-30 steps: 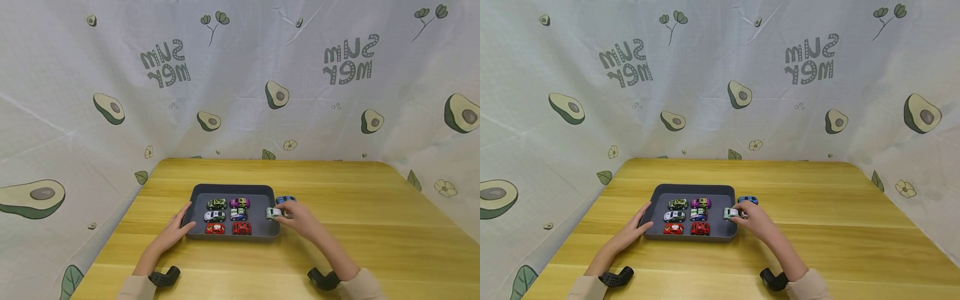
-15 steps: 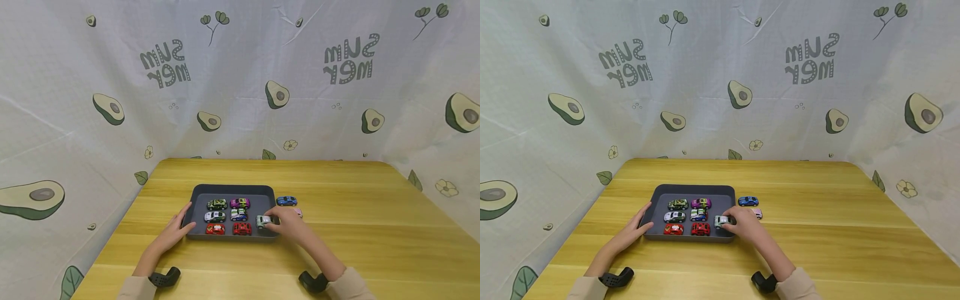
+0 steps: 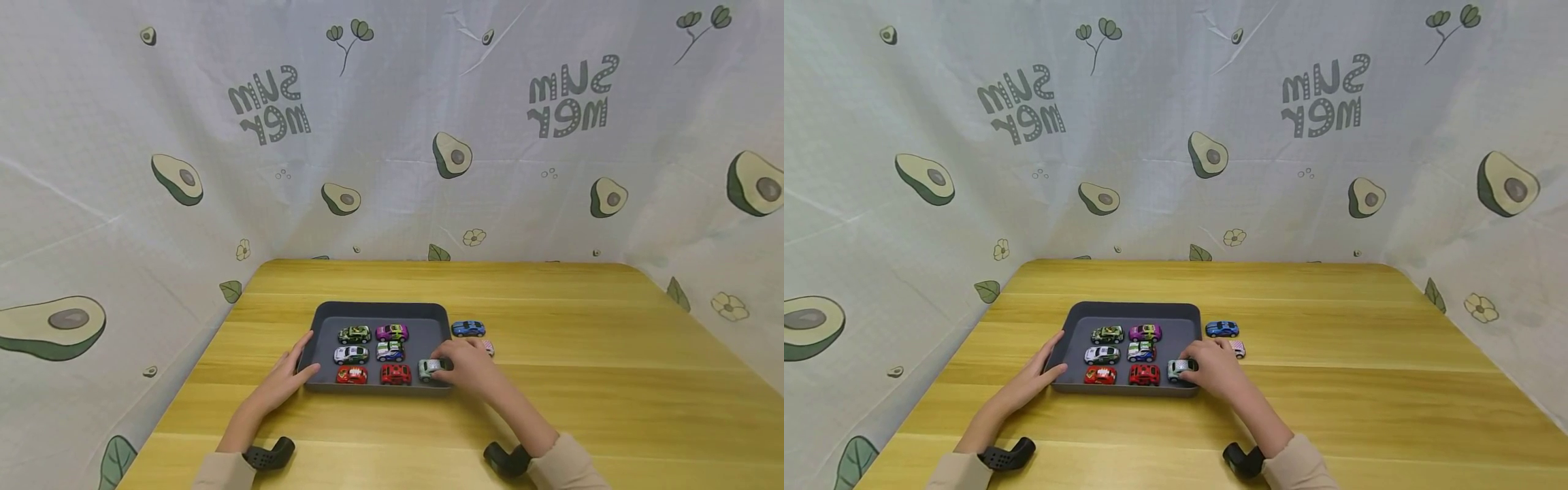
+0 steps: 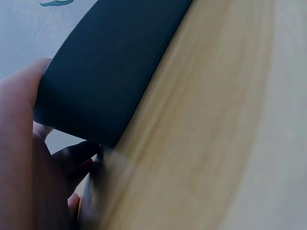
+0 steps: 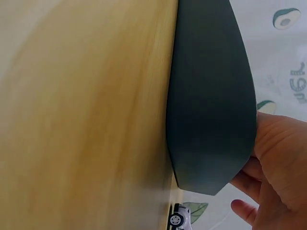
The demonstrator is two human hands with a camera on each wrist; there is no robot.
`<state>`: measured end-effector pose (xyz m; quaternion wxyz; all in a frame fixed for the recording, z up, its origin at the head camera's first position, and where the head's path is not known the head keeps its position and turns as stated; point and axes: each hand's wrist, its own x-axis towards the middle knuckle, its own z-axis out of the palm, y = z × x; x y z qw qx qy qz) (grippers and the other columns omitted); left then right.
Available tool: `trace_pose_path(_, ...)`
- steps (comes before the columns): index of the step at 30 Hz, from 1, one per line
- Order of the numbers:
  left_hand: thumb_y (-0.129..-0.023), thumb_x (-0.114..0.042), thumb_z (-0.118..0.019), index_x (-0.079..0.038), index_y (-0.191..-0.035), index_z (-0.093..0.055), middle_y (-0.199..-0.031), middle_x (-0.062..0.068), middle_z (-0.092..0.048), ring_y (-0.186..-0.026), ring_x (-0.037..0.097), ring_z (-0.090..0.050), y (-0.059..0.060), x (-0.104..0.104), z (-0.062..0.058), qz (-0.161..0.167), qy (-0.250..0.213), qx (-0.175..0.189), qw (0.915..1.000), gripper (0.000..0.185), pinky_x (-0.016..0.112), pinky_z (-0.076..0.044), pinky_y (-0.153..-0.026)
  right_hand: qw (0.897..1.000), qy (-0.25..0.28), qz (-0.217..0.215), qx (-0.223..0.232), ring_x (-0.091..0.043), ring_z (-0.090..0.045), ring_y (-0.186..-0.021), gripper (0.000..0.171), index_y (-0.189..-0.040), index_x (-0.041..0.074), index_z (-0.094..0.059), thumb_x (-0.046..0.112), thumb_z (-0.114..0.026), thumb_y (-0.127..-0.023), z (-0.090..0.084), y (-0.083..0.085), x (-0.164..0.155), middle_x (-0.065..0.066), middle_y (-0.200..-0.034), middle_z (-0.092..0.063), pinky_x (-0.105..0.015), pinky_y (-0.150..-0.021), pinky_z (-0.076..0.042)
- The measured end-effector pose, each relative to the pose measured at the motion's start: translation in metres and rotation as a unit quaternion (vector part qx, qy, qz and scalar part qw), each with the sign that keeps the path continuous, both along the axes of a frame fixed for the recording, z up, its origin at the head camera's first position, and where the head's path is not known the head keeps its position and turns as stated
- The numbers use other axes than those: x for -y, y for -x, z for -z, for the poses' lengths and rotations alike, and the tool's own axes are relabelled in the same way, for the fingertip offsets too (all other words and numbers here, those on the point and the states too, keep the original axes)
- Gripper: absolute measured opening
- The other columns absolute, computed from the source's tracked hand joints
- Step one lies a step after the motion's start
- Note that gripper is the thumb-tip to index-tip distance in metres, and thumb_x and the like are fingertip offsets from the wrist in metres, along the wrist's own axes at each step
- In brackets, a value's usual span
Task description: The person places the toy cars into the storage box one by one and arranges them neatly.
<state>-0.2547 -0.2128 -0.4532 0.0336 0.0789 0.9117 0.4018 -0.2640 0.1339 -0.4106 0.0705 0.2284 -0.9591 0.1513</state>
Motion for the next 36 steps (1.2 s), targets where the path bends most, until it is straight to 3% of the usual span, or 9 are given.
trace_pose_path(11,-0.090,-0.043,-0.049,-0.027,-0.147,-0.012,-0.151,0.019,-0.017,-0.135,0.051,-0.007,0.001,-0.001,0.000,-0.001,0.003,-0.004,1.0000,0.070,0.071,-0.013,-0.099,0.999,-0.049,0.010,0.011,-0.018,-0.059,-0.095,0.022,-0.085,0.017,-0.069,0.030,-0.077,-0.069,-0.003,0.001,0.003,0.006,-0.090,-0.066,-0.047,-0.092,-0.033)
trace_pose_path(16,-0.090,-0.043,-0.049,-0.027,-0.147,-0.012,-0.150,0.019,-0.018,-0.135,0.051,-0.009,0.000,-0.001,-0.001,-0.002,0.007,-0.003,1.0000,0.070,0.071,-0.016,-0.098,0.998,-0.050,-0.002,0.025,-0.020,-0.058,-0.100,0.026,-0.092,0.015,-0.069,0.030,-0.075,-0.071,-0.005,0.001,0.002,0.002,-0.096,-0.066,-0.049,-0.093,-0.032)
trace_pose_path(23,-0.090,-0.043,-0.049,-0.027,-0.147,-0.011,-0.151,0.020,-0.017,-0.135,0.052,-0.006,-0.001,0.000,0.000,-0.004,-0.003,0.000,1.0000,0.070,0.072,-0.013,-0.098,1.000,0.000,-0.026,-0.005,-0.020,-0.059,-0.102,0.028,-0.099,0.014,-0.068,0.028,-0.071,-0.076,-0.002,0.002,-0.008,0.002,-0.100,-0.067,-0.050,-0.093,-0.033)
trace_pose_path(32,-0.090,-0.042,-0.049,-0.027,-0.147,-0.011,-0.151,0.019,-0.016,-0.135,0.051,-0.006,-0.001,0.000,-0.001,-0.003,0.001,0.000,1.0000,0.070,0.072,-0.013,-0.098,0.995,0.088,-0.022,-0.030,-0.027,-0.058,-0.106,0.033,-0.108,0.011,-0.065,0.023,-0.070,-0.078,-0.001,0.009,-0.034,-0.005,-0.109,-0.066,-0.054,-0.094,-0.033)
trace_pose_path(36,-0.090,-0.042,-0.049,-0.026,-0.147,-0.011,-0.151,0.019,-0.016,-0.135,0.051,-0.006,-0.001,-0.001,-0.001,-0.002,0.002,-0.001,1.0000,0.070,0.072,-0.012,-0.098,0.993,0.115,-0.018,-0.027,-0.031,-0.058,-0.106,0.035,-0.111,0.007,-0.064,0.021,-0.068,-0.079,-0.001,0.014,-0.047,-0.008,-0.110,-0.065,-0.051,-0.091,-0.041)
